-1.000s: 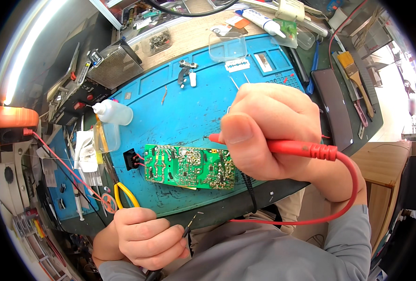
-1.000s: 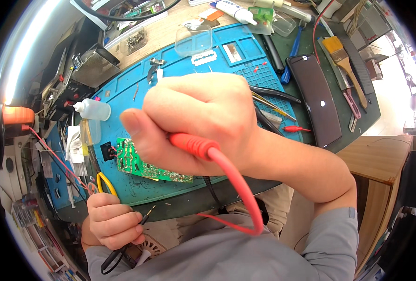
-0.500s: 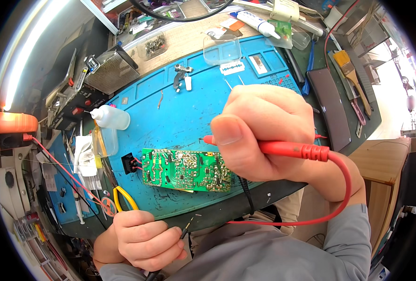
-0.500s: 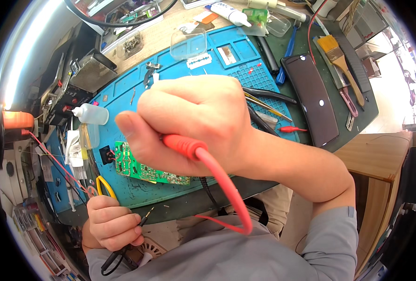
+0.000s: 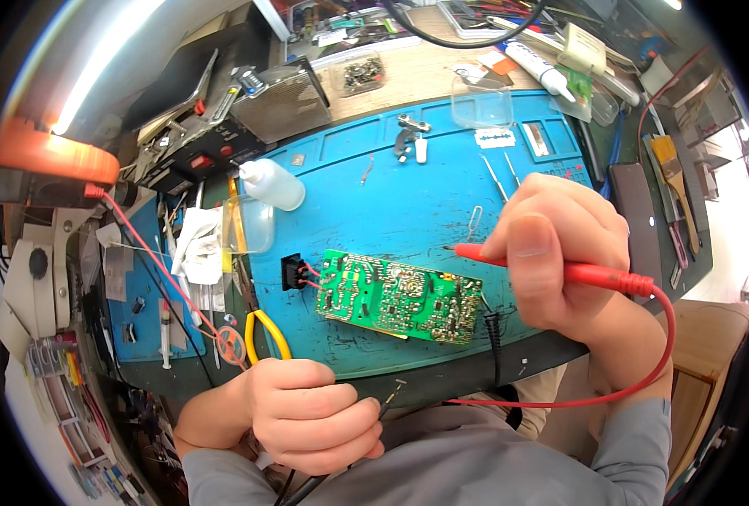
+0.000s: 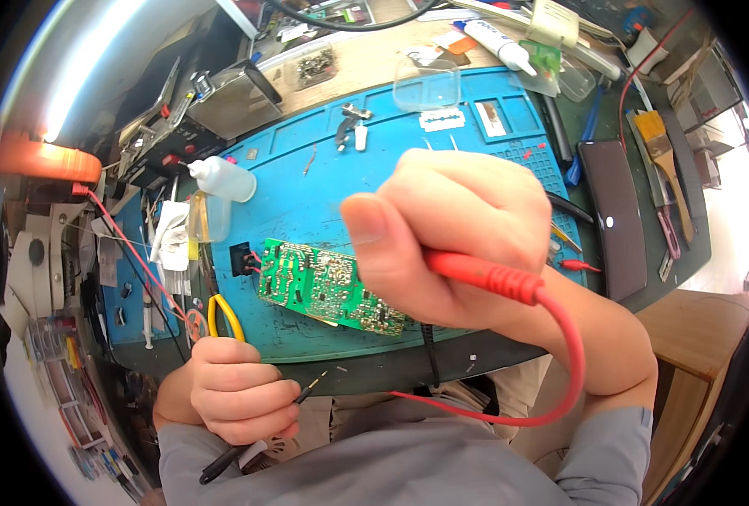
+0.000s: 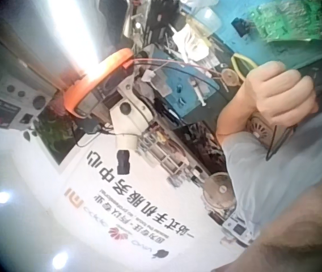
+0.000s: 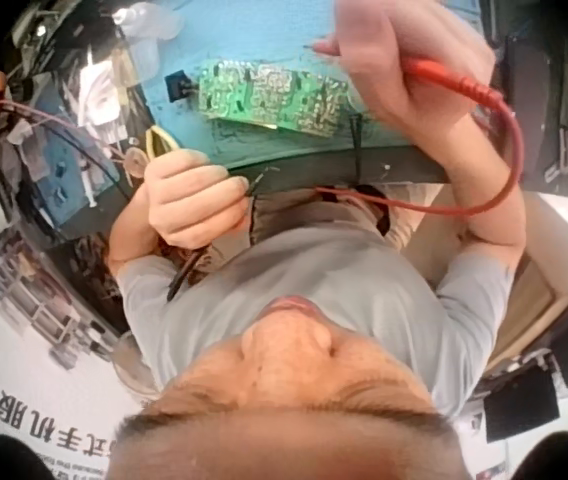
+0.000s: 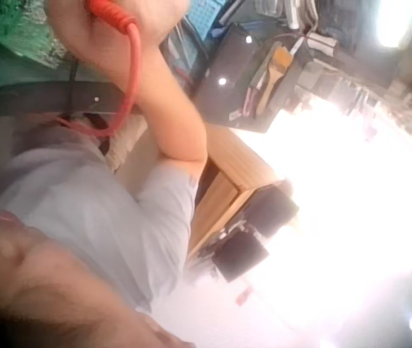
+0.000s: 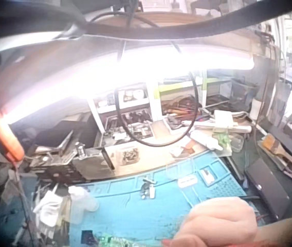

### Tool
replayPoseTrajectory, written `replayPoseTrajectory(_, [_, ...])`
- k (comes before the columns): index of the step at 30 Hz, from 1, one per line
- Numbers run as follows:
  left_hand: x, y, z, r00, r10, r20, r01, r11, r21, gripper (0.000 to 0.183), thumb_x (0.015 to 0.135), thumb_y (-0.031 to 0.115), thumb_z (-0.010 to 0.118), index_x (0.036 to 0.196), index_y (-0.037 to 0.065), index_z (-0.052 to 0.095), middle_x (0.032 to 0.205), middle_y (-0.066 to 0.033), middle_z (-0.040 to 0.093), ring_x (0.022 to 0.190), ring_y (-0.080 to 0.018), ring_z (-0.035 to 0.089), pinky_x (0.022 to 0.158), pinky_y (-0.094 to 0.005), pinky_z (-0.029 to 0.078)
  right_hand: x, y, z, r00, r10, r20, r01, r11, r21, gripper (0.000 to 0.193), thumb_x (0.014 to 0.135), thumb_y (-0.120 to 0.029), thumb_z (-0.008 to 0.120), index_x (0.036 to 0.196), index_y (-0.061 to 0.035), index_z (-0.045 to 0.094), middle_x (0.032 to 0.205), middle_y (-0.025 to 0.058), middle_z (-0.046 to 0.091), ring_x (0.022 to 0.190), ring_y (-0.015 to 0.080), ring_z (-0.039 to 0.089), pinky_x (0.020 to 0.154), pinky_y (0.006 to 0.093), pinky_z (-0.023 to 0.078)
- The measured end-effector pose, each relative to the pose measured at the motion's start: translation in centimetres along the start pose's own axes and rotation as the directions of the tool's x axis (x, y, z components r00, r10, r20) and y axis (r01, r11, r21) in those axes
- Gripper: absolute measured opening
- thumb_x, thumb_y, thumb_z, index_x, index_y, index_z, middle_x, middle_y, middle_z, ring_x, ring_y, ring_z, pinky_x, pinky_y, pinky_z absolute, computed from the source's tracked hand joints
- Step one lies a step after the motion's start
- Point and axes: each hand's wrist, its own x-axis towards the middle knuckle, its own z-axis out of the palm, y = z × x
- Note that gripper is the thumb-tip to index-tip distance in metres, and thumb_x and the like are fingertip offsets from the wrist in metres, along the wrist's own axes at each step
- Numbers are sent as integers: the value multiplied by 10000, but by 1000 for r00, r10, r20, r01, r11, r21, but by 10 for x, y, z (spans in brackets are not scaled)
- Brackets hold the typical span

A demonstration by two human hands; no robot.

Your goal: The person uses a multimeter to test various points on a green circuit board. They systematically move the red and black probes across different components and solder points on the board, occasionally lifting the board to inspect it from different angles.

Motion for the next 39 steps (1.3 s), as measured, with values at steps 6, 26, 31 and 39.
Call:
replayPoseTrajectory(6, [0,-2,2,999,34,-40,-34,999,-12,130,922,166,761,935,58,691,926,-48,704,699,-133,611,567,-258,422,0,-3,-2,1000,13,14,-13,1000,-6,306,907,-30,693,646,-43,534,570,48,481,451,188,420,425,328,305])
replayPoseTrajectory(26, [-4,0,7,994,59,-95,-62,998,-28,122,884,122,765,910,44,675,923,-57,697,708,-147,608,558,-264,421,0,-1,-4,999,31,40,-30,999,-13,294,956,-51,643,671,-18,579,562,59,489,455,186,436,426,325,324])
replayPoseTrajectory(31, [-4,1,4,995,60,-78,-62,998,-27,109,891,146,768,897,83,680,902,-17,712,690,-120,603,559,-252,411,-1,-1,-5,998,37,41,-37,999,-14,295,954,-41,631,666,-15,575,560,61,486,455,186,434,426,327,327])
replayPoseTrajectory(39, [-3,1,6,990,96,-107,-101,994,-44,116,857,118,761,870,41,675,889,-67,686,695,-155,597,555,-274,416,-2,-1,-5,997,52,49,-53,999,10,283,957,-35,621,679,-10,573,577,69,527,465,189,460,436,330,348])
